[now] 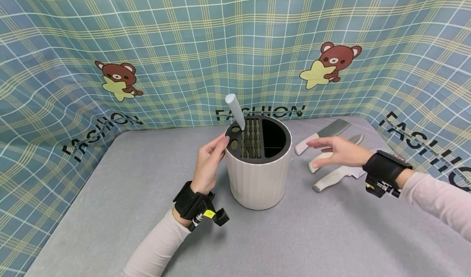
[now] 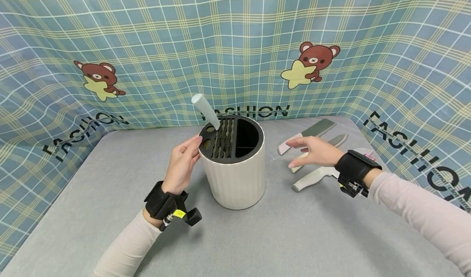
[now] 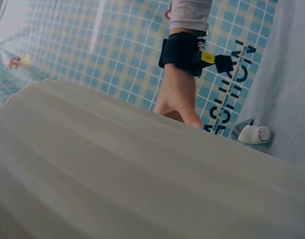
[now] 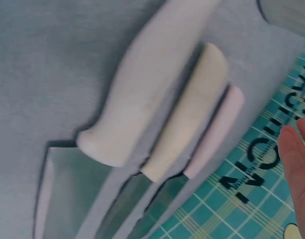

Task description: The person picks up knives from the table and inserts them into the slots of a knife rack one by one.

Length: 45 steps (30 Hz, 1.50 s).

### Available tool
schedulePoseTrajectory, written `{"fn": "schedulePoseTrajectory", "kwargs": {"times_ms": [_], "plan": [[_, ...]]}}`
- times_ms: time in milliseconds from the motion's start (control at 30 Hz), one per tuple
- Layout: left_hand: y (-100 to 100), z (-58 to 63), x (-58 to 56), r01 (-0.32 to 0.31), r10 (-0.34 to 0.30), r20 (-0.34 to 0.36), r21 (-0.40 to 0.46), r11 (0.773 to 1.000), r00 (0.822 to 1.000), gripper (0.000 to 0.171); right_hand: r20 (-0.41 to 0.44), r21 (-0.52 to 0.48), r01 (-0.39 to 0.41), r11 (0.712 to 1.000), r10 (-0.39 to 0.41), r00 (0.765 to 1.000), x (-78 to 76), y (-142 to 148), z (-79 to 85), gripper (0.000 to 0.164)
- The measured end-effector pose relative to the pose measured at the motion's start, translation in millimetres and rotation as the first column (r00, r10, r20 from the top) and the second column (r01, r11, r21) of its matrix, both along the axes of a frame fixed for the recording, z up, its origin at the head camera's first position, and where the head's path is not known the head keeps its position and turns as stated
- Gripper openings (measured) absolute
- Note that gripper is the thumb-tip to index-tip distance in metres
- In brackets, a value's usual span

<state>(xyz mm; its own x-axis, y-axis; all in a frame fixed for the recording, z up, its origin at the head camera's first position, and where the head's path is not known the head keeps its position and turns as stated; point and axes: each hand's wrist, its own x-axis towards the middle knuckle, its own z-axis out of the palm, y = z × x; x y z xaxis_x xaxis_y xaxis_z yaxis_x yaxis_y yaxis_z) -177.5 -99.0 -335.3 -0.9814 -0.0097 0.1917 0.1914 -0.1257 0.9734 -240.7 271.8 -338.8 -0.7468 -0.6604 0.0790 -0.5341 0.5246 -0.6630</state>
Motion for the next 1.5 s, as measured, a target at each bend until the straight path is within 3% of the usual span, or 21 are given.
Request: {"fn": "schedulePoseTrajectory", "kwargs": {"times_ms": [333, 500, 667, 767, 1133, 1500], "plan": [[-0.3, -0.6, -0.4, -0.002, 0.002, -0.003, -0.005, 1.000, 1.000, 0.050, -0.025, 0.057, 0.003, 0.998, -0.001, 1.000, 5.0, 12.3, -21.6, 0.061], [-0.1, -1.1, -0.5, 0.002, -0.002, 0.001, -0.007, 1.000, 1.000, 0.050, -0.091, 0.115, -0.008, 0.993, 0.018, 0.996, 7.6, 22.6, -32.6, 0.063], [0.1, -0.4, -0.5, -0.002, 0.002, 0.003, -0.006, 1.000, 1.000, 0.049, -0.222, 0.179, -0.026, 0.983, 0.066, 0.973, 10.0, 29.1, -40.1, 0.061], [0.1, -0.3, -0.4, -0.005, 0.005, 0.005, -0.005, 1.000, 1.000, 0.049, -0.258, 0.215, -0.029, 0.976, 0.085, 0.962, 10.5, 31.3, -44.1, 0.062], [-0.4, -0.5, -0.8, -0.004, 0.004, 0.000, -0.006, 1.000, 1.000, 0.049, -0.313, 0.317, -0.079, 0.945, 0.183, 0.932, 10.1, 36.6, -52.0, 0.053], [-1.3, -2.2, 0.0, 0.008, -0.008, -0.011, -0.001, 1.000, 1.000, 0.048, -0.341, 0.423, -0.054, 0.905, 0.214, 0.916, 10.7, 39.8, -56.8, 0.042]]}}
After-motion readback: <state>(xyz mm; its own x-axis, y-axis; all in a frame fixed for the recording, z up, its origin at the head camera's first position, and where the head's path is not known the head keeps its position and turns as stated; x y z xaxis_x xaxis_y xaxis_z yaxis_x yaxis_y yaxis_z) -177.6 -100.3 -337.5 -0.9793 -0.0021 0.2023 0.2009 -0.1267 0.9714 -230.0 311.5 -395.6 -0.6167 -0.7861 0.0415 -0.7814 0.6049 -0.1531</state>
